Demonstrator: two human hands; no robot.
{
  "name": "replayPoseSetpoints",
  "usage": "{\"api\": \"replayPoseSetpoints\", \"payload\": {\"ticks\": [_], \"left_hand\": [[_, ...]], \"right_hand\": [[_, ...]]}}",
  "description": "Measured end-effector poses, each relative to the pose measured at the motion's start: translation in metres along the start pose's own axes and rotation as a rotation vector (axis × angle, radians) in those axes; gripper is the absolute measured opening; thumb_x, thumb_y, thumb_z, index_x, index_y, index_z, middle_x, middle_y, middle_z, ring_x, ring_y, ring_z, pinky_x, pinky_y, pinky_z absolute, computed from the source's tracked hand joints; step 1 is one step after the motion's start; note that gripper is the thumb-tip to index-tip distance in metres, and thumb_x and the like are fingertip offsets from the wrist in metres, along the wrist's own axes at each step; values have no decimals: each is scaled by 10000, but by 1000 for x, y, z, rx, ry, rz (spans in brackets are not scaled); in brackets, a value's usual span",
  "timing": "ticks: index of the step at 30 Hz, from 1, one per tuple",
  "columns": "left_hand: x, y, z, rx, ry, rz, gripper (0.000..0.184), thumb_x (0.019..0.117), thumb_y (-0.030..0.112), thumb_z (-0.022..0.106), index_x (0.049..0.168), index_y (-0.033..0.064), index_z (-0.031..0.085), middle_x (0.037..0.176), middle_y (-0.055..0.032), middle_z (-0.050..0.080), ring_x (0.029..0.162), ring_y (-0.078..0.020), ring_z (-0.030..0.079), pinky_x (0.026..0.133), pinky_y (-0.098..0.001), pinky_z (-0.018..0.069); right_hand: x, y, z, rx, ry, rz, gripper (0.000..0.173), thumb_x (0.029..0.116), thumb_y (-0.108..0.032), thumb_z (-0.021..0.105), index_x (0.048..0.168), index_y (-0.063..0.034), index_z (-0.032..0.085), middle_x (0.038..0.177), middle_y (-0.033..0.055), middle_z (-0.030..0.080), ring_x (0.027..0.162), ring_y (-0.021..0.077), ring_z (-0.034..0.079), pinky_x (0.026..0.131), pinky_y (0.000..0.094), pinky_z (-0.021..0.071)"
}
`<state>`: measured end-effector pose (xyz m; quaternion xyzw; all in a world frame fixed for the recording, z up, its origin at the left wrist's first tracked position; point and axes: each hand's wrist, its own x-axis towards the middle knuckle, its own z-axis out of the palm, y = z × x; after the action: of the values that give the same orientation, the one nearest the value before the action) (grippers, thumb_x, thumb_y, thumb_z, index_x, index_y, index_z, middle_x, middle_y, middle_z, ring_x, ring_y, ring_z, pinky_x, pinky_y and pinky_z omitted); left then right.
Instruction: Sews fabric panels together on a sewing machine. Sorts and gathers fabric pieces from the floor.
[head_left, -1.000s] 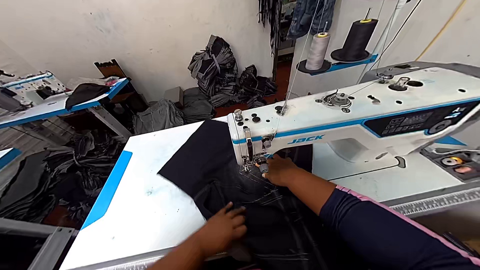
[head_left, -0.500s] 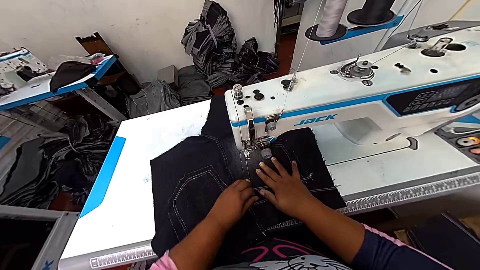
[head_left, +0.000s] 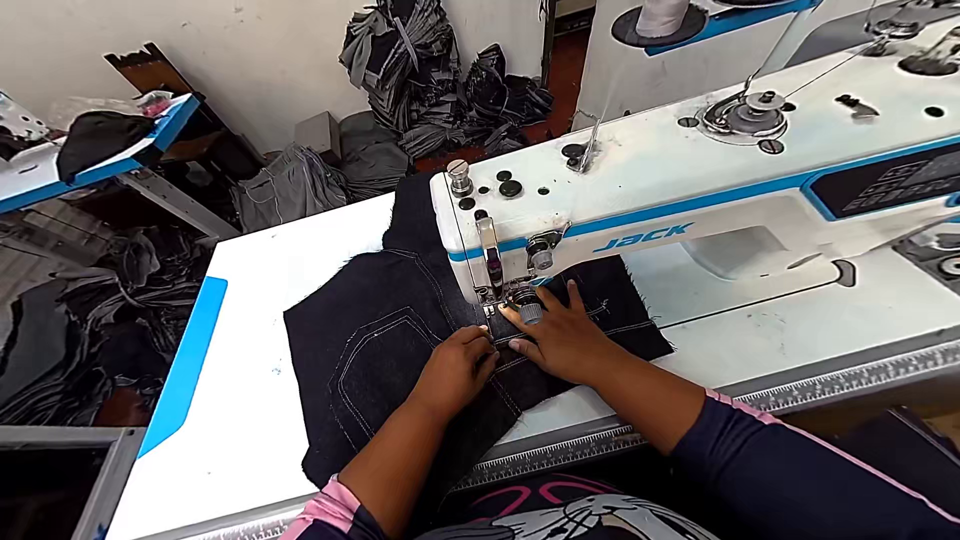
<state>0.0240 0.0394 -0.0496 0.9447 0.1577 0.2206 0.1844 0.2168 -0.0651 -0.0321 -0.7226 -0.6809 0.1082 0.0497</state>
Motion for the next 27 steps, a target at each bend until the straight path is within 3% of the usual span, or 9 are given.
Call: {"api": "replayPoseSetpoints", "payload": {"ticks": [5, 9, 11, 15, 18, 19, 21, 24, 27], "left_hand": [[19, -17, -2, -2, 13, 14, 86, 866, 45, 688, 825, -2, 747, 1020, -139, 760, 1081, -274, 723, 949, -439, 578], [34, -26, -7, 48, 13, 6, 86, 853, 43, 699, 810, -11, 749, 903, -156, 751, 897, -296, 740, 825, -455, 594], [40, -28, -9, 78, 1, -14, 99, 859, 52, 698, 794, -5, 747, 776, -142, 690, 783, -285, 704, 749, -451, 578], [45, -29, -12, 99, -27, -51, 121, 888, 54, 686, 807, -8, 752, 796, -157, 702, 808, -296, 715, 782, -464, 584], [41, -11, -16, 184, -127, -163, 185, 975, 97, 630, 943, -29, 761, 958, -188, 729, 1006, -328, 713, 967, -464, 548], [38, 1, -18, 231, -207, -230, 251, 1016, 160, 585, 1051, -23, 752, 1126, -188, 728, 1197, -327, 658, 1114, -470, 459], [26, 31, -22, 261, -424, -369, 548, 1052, 407, 510, 1408, -2, 591, 1532, -169, 515, 1525, -340, 333, 1262, -556, 178], [6, 57, -22, 255, -599, -513, 1029, 918, 782, 440, 1659, 129, 152, 1735, -95, 91, 1592, -394, -3, 1164, -770, 3], [9, 52, -27, 224, -620, -585, 1103, 852, 847, 473, 1670, 210, 96, 1741, -84, 43, 1590, -396, -30, 1141, -798, -23]], "right_hand": [[20, 4, -16, 49, -47, 34, 512, 1086, -472, 400, 1446, -162, 593, 1529, 77, 523, 1543, 372, 257, 1162, 767, 56], [29, 1, -35, 129, -98, 77, 438, 1088, -392, 452, 1235, -63, 701, 1347, 147, 648, 1480, 390, 363, 1166, 732, 104], [34, 2, -36, 156, -80, 87, 419, 1081, -358, 476, 1163, -34, 730, 1260, 181, 681, 1411, 403, 444, 1148, 727, 146], [41, 7, -28, 143, -6, 86, 402, 1069, -357, 510, 1142, -38, 743, 1240, 193, 687, 1363, 408, 490, 1149, 704, 182], [38, 5, -19, 118, 158, 71, 322, 1019, -319, 612, 1001, -38, 768, 1142, 187, 716, 1240, 409, 581, 1112, 667, 299], [36, 6, -13, 115, 250, 51, 279, 989, -295, 656, 983, -42, 773, 1118, 182, 726, 1204, 402, 609, 1103, 658, 337], [29, 13, 3, 124, 481, -38, 230, 940, -232, 693, 1026, -32, 766, 1132, 190, 725, 1192, 416, 626, 1073, 673, 386], [13, 26, 24, 162, 756, -123, 365, 959, -307, 555, 1096, -47, 772, 1173, 146, 732, 1216, 398, 639, 1064, 680, 415], [-15, 31, 33, 261, 786, -50, 468, 1003, -378, 476, 1202, -50, 743, 1286, 140, 701, 1261, 373, 621, 1063, 623, 450]]}}
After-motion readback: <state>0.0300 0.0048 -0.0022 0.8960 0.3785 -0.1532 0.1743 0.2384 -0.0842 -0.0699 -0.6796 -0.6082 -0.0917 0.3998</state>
